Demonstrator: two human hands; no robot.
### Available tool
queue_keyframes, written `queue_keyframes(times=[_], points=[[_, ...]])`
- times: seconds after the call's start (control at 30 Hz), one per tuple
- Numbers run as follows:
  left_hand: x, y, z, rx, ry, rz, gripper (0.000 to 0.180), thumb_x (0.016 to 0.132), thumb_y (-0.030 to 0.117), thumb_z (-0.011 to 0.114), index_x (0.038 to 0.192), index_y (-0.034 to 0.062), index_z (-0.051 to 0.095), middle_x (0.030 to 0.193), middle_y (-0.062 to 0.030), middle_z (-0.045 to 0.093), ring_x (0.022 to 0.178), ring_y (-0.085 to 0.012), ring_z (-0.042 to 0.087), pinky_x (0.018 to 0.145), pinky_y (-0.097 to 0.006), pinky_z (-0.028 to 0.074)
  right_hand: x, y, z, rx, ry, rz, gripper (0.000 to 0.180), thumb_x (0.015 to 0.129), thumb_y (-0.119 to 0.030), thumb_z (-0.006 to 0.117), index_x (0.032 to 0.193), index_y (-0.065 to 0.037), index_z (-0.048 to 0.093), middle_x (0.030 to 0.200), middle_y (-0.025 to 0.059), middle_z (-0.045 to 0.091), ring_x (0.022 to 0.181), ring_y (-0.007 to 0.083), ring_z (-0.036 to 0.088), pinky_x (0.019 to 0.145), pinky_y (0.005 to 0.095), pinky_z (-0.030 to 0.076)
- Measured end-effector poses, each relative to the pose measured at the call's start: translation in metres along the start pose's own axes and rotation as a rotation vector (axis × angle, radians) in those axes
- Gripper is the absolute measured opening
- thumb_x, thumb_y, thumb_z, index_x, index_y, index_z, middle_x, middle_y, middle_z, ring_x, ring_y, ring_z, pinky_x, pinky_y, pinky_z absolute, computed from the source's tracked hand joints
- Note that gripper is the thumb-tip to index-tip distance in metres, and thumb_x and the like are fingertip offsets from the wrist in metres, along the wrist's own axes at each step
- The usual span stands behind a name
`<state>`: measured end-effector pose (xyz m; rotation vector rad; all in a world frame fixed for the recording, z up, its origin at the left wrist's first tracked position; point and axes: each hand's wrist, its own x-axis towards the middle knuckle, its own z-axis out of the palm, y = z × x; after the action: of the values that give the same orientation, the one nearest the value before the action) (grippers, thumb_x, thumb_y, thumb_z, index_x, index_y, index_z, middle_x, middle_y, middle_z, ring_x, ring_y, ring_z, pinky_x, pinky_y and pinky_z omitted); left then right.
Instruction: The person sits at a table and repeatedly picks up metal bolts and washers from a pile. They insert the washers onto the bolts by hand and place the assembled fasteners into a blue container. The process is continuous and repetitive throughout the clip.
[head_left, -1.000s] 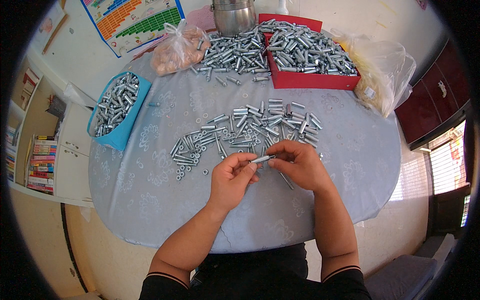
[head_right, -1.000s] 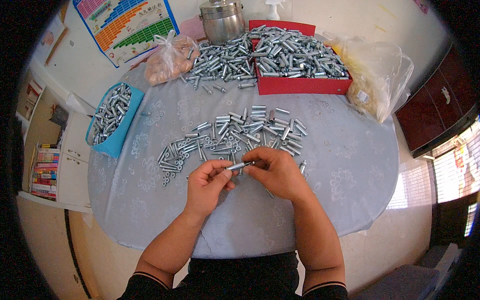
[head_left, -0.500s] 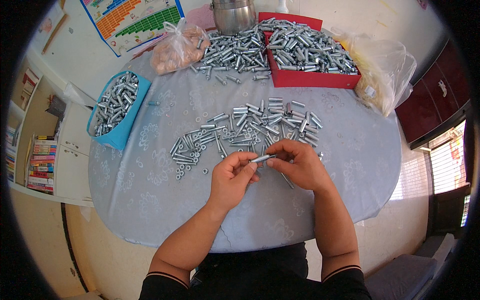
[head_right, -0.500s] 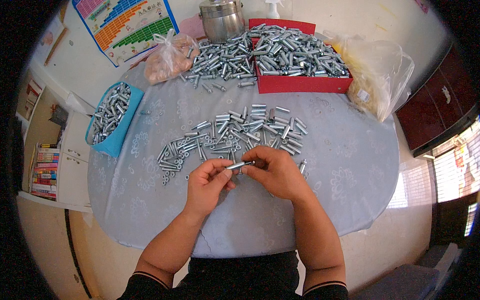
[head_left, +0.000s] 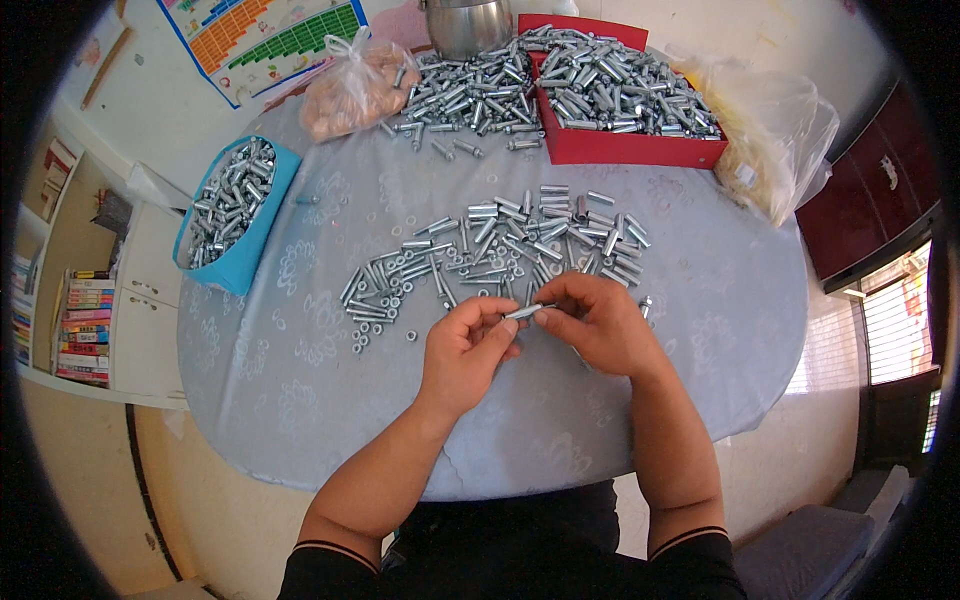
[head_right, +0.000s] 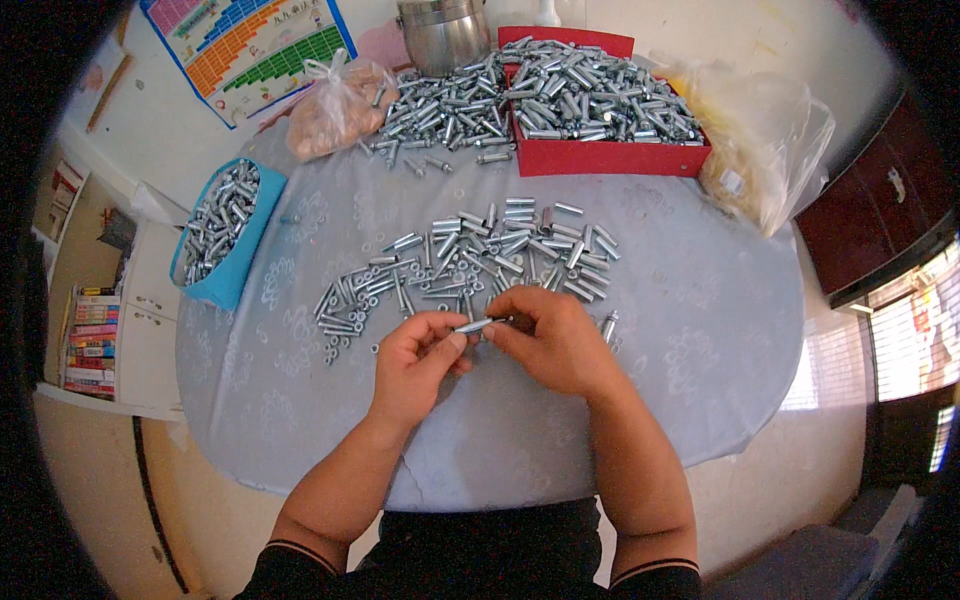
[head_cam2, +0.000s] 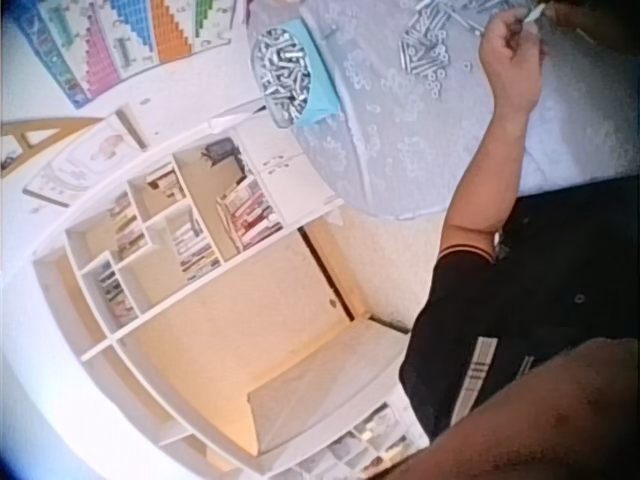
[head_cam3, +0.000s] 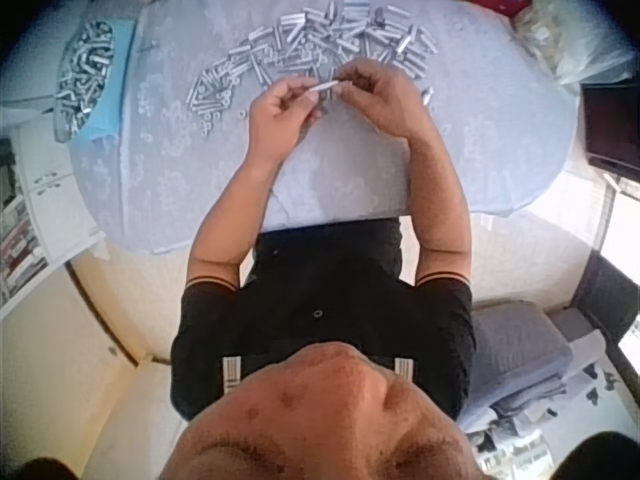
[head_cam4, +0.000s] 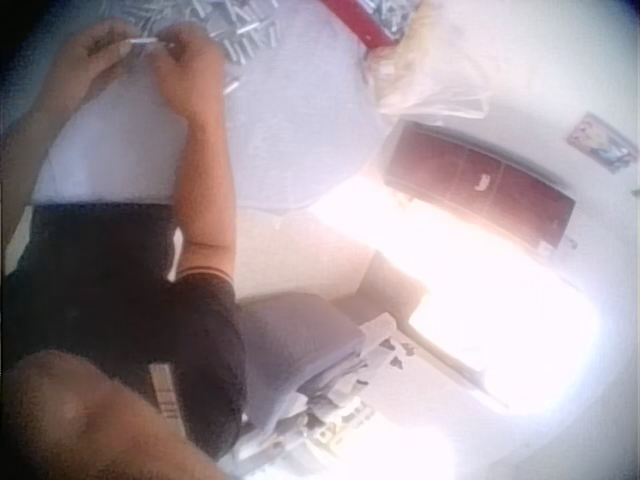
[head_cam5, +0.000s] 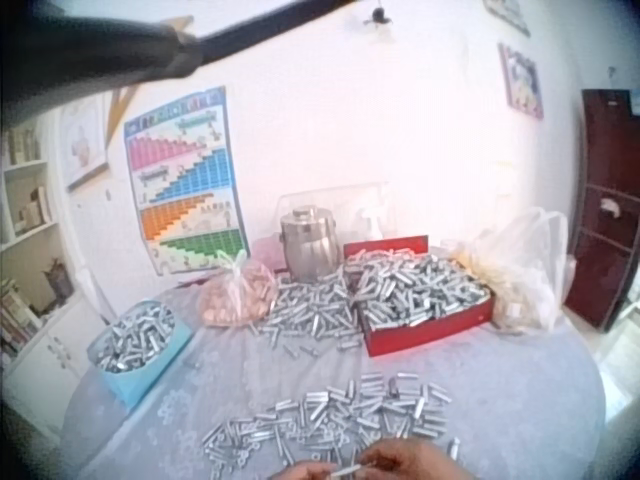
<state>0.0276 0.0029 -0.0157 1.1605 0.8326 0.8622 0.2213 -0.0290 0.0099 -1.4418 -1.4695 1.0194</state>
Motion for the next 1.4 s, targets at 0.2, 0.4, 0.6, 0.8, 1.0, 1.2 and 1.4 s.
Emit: queue_keyframes(times=[0.2, 0.4, 0.6, 0.8, 1.0, 1.2, 1.4], points=[[0.0, -0.004, -0.001, 0.005, -0.023, 0.015, 0.02, 0.092, 0.005, 0.06, 0.11, -0.0018, 0.061, 0.09, -0.0069, 0.067, 0.073, -0.0103, 0.062, 0.065, -0.023, 0.053, 0.001, -0.004, -0.001, -0.085, -0.049, -0.004, 0.017, 0.085, -0.011, 0.067, 0.096, 0.001, 0.064, 0.081, 0.0131, 0.066, 0.07, 0.0169, 0.063, 0.064, 0.0299, 0.05], [0.001, -0.003, 0.0, 0.039, -0.002, 0.0, 0.02, 0.092, 0.004, 0.06, 0.111, -0.0018, 0.061, 0.091, -0.007, 0.067, 0.074, -0.0105, 0.062, 0.066, -0.023, 0.053, 0.002, 0.003, 0.0, -0.066, -0.036, -0.03, 0.017, 0.085, -0.01, 0.067, 0.097, 0.001, 0.065, 0.079, 0.0116, 0.065, 0.069, 0.015, 0.061, 0.063, 0.0292, 0.049], [0.001, -0.004, 0.001, 0.049, 0.015, 0.004, 0.021, 0.092, 0.002, 0.059, 0.112, -0.0018, 0.061, 0.093, -0.0077, 0.068, 0.072, -0.0106, 0.063, 0.064, -0.023, 0.053, 0.003, 0.004, 0.001, 0.121, -0.004, 0.053, 0.019, 0.081, -0.004, 0.071, 0.099, 0.001, 0.065, 0.081, 0.0061, 0.066, 0.073, 0.0103, 0.06, 0.065, 0.0254, 0.049], [0.001, -0.002, 0.001, 0.034, 0.037, 0.007, 0.021, 0.092, 0.002, 0.058, 0.113, -0.0021, 0.061, 0.093, -0.0084, 0.069, 0.07, -0.0111, 0.063, 0.062, -0.024, 0.053, 0.001, 0.001, -0.008, 0.068, -0.05, 0.005, 0.025, 0.082, -0.002, 0.071, 0.106, 0.0, 0.067, 0.085, 0.0044, 0.068, 0.076, 0.0088, 0.061, 0.069, 0.0245, 0.05], [0.001, 0.0, 0.001, 0.016, 0.017, 0.016, 0.023, 0.093, 0.003, 0.058, 0.114, -0.0031, 0.061, 0.096, -0.0107, 0.069, 0.069, -0.012, 0.063, 0.062, -0.025, 0.055, 0.001, 0.006, -0.007, 0.263, -0.05, 0.058, 0.023, 0.083, -0.001, 0.07, 0.106, 0.003, 0.067, 0.089, 0.0057, 0.069, 0.081, 0.0092, 0.062, 0.072, 0.0242, 0.052], [-0.001, 0.005, 0.004, -0.001, 0.024, 0.03, 0.022, 0.093, 0.003, 0.057, 0.114, -0.0033, 0.062, 0.097, -0.0116, 0.07, 0.068, -0.0126, 0.064, 0.061, -0.026, 0.055, 0.002, 0.001, -0.009, 0.232, 0.007, 0.051, 0.019, 0.083, -0.002, 0.071, 0.101, 0.003, 0.067, 0.087, 0.0047, 0.069, 0.08, 0.0093, 0.063, 0.071, 0.0236, 0.052], [0.002, 0.008, -0.001, -0.099, 0.15, 0.082, 0.023, 0.092, 0.007, 0.06, 0.112, -0.0022, 0.062, 0.096, -0.0117, 0.07, 0.064, -0.0117, 0.062, 0.058, -0.025, 0.054, 0.004, 0.007, -0.031, 0.162, 0.409, 0.046, 0.012, 0.084, -0.004, 0.069, 0.095, 0.002, 0.067, 0.081, 0.0019, 0.066, 0.07, 0.0079, 0.059, 0.064, 0.0238, 0.049]])
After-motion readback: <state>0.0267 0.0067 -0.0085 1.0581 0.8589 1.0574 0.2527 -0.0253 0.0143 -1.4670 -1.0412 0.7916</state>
